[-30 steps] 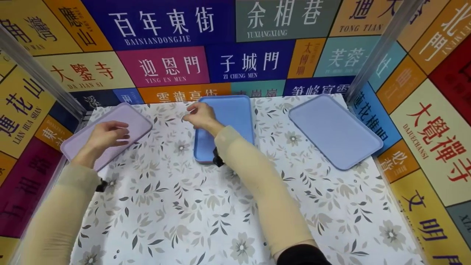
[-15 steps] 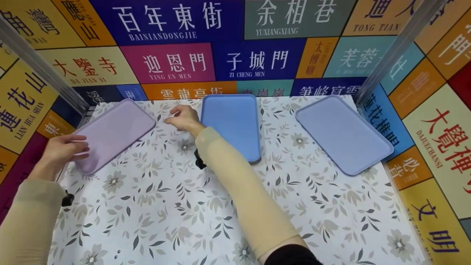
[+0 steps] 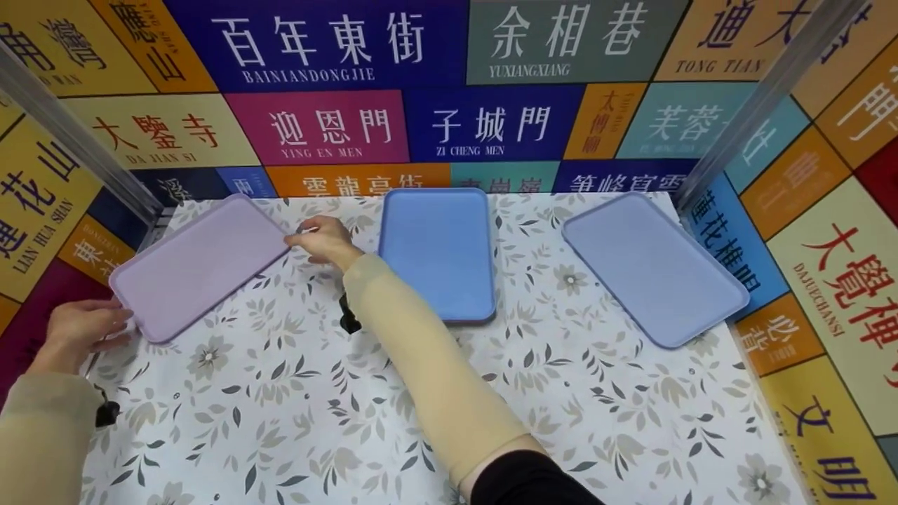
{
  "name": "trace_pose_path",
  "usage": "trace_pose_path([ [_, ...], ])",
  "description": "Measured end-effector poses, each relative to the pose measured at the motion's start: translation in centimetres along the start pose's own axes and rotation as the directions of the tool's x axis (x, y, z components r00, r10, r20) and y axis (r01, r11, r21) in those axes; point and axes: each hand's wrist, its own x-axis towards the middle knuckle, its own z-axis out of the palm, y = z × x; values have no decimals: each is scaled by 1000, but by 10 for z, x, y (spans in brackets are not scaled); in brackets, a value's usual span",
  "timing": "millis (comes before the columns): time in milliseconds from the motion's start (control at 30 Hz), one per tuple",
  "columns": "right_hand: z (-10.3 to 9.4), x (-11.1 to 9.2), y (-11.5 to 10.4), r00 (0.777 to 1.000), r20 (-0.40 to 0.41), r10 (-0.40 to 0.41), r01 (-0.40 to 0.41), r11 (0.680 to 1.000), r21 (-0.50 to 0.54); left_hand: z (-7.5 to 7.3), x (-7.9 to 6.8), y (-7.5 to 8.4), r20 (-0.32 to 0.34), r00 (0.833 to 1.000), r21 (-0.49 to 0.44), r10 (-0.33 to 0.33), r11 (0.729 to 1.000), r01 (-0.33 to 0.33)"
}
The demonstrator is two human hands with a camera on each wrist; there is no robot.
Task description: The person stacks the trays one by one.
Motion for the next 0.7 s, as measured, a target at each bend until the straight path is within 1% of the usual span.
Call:
trace_pose_path([
  [100, 12, 6, 3, 999, 28, 24, -27, 995, 96, -5, 2, -9, -20, 997, -30, -68, 997, 68],
  [167, 19, 10, 6, 998, 38, 44, -50, 988, 148, -7, 3, -14, -19, 995, -58, -93, 994, 92],
  [233, 25, 14, 8, 997, 37, 63, -69, 978, 195, -7, 5, -18, -7, 995, -91, -103, 991, 102],
  [333, 29, 20, 9, 997, 15, 76, -77, 969, 234, -5, 9, -19, 18, 996, -147, -87, 985, 89],
  [400, 30, 24, 10, 997, 2, 75, -73, 967, 243, -2, 12, -18, 34, 997, -172, -71, 982, 76],
  [533, 30, 33, 12, 997, -8, 79, -75, 974, 213, 4, 16, -14, 51, 998, -194, -39, 980, 49],
  [667, 32, 40, 13, 996, 41, 82, -88, 983, 159, 7, 20, -11, 56, 998, -217, -15, 976, 27],
  [700, 33, 42, 12, 995, 57, 84, -91, 985, 146, 8, 21, -10, 47, 999, -223, -12, 974, 22],
])
